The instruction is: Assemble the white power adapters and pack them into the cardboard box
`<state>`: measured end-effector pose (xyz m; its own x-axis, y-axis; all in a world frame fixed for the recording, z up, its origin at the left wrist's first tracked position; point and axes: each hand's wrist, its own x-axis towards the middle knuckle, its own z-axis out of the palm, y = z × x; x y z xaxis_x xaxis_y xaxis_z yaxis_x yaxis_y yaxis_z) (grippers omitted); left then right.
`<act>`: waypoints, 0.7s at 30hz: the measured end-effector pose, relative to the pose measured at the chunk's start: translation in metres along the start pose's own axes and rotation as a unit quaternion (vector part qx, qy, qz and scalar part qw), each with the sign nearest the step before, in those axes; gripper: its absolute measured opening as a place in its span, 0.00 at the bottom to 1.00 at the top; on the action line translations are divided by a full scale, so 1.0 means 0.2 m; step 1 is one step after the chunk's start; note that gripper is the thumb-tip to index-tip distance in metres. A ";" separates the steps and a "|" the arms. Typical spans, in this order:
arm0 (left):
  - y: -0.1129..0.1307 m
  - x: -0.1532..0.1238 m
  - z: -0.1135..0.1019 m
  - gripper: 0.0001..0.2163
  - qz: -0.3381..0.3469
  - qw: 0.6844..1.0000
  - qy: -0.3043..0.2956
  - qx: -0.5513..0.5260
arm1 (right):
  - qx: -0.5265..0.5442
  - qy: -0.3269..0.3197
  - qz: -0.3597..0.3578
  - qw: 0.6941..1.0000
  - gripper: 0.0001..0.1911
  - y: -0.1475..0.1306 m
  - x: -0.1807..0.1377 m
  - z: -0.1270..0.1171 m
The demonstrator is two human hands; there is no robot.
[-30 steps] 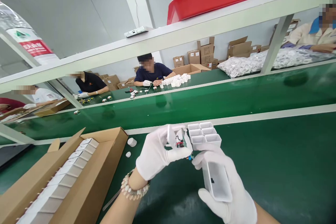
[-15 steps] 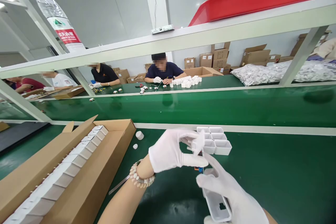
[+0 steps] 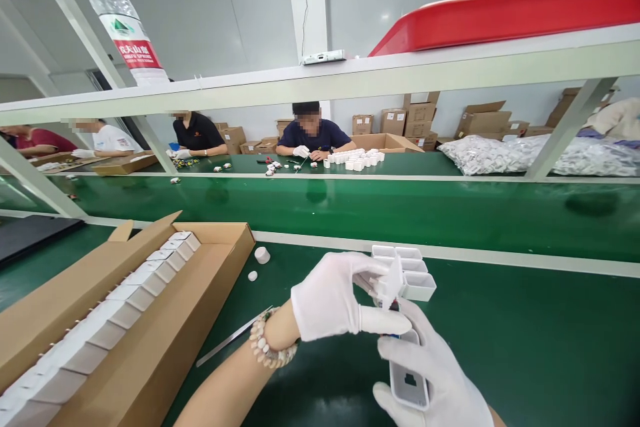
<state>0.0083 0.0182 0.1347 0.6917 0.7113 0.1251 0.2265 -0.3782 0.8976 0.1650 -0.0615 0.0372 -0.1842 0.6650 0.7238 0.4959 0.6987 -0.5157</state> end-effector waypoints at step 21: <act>0.03 0.02 0.05 0.08 -0.011 0.998 0.062 0.023 | -0.043 0.027 0.116 0.992 0.19 0.03 -0.11 0.06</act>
<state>0.0195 0.0117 0.1368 0.5967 0.7866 0.1587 0.2748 -0.3862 0.8806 0.1610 -0.0682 0.0126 -0.0122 0.7885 0.6149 0.5905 0.5019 -0.6319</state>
